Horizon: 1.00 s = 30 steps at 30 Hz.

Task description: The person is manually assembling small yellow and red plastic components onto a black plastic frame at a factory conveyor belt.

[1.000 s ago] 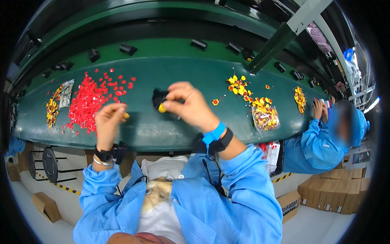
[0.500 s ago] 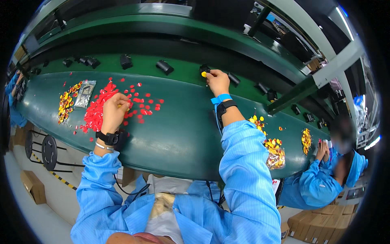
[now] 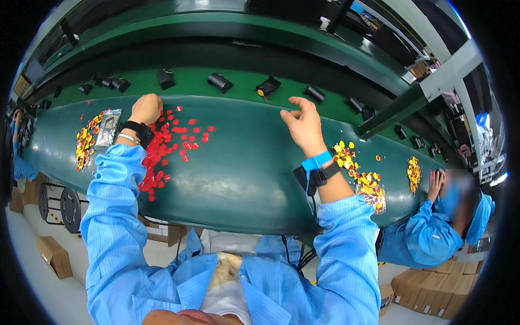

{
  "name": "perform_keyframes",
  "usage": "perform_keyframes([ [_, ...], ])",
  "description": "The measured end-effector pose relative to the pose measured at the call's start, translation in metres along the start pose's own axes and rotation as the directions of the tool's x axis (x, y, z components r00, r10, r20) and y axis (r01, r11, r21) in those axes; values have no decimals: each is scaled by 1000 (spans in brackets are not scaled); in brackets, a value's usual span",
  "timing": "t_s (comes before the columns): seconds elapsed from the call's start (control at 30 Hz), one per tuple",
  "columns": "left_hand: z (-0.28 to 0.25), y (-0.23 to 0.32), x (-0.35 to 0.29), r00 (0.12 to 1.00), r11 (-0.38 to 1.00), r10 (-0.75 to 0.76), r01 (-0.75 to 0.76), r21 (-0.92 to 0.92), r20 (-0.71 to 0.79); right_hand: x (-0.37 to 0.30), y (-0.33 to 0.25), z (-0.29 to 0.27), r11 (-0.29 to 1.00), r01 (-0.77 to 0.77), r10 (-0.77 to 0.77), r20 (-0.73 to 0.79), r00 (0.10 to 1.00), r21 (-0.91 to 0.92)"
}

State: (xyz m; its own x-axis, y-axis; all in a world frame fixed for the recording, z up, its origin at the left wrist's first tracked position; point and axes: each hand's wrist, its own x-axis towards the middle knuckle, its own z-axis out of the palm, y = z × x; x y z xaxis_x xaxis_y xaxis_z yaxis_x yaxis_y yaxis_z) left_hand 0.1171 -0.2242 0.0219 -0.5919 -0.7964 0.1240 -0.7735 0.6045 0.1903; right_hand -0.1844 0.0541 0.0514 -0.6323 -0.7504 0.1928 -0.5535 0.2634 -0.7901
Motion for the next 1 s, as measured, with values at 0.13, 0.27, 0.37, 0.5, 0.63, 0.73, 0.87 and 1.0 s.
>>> perform_keyframes([
  [0.13,0,11,6,1000,963,-13,9,269,13,-41,6,-46,999,15,-16,-31,999,-43],
  [0.27,-26,21,-9,999,928,10,7,373,-45,-79,23,-92,993,-59,53,-68,996,-100],
  [0.37,-25,8,-17,973,911,99,-4,412,-209,-105,37,-113,978,-59,49,-52,997,-200],
  [0.5,-43,42,-34,959,945,186,-115,307,-212,-127,48,-105,920,50,-3,119,993,-388],
  [0.63,-52,93,-76,938,902,265,-323,-288,-224,-124,68,-85,706,360,-312,188,931,-610],
  [0.73,-49,144,-112,942,712,335,-230,-664,33,-125,71,-87,733,244,-118,235,965,-634],
  [0.87,-26,186,-164,878,539,447,-111,-835,172,-133,63,-77,862,171,-96,177,980,-477],
  [1.0,-12,226,-190,849,364,413,178,-914,330,-156,28,-58,934,-194,87,336,938,301],
])
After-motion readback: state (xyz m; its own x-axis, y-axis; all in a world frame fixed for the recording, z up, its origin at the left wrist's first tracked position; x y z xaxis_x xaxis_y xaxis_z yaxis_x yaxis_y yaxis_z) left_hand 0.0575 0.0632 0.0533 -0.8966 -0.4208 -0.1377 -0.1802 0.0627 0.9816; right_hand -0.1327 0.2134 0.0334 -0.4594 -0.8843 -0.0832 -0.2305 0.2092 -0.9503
